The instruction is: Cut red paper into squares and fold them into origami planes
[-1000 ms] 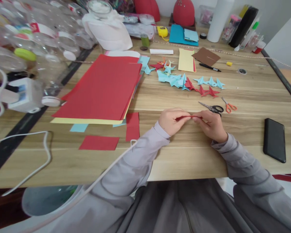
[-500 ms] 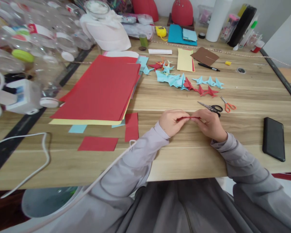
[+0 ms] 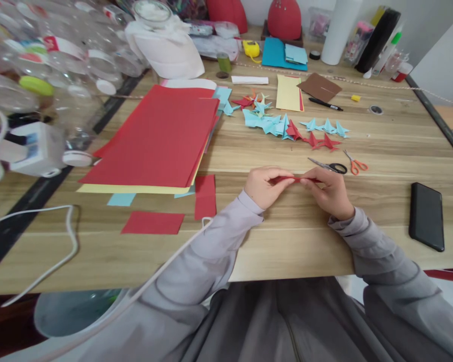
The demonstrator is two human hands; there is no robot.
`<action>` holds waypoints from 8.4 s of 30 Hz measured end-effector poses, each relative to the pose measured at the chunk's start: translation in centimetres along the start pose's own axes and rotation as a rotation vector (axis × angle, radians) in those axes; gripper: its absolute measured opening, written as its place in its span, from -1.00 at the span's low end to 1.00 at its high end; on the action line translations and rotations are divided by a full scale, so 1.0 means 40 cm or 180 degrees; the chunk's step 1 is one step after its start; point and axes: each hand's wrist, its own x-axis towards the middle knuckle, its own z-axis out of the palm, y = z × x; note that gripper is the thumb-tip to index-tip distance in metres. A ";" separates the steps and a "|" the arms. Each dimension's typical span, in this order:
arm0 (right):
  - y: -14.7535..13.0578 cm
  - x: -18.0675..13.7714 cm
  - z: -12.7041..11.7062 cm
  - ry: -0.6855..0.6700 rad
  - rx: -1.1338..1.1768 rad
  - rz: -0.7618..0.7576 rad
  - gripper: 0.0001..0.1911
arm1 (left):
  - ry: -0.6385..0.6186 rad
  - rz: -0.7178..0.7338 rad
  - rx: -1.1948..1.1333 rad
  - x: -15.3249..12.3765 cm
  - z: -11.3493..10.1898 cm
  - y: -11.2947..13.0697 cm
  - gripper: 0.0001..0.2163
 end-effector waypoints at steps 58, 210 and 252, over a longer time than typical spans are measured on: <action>0.033 0.005 0.023 0.0323 0.2569 0.2404 -0.74 | -0.0295 -0.1738 -0.1544 0.000 0.011 -0.018 -0.62; 0.021 0.011 0.065 0.0405 0.2270 0.2212 -0.74 | 0.0105 -0.2056 -0.2263 -0.001 0.028 -0.024 -0.60; 0.030 0.001 0.065 0.0328 0.2623 0.2302 -0.67 | -0.0072 -0.2064 -0.2402 0.000 0.020 -0.030 -0.60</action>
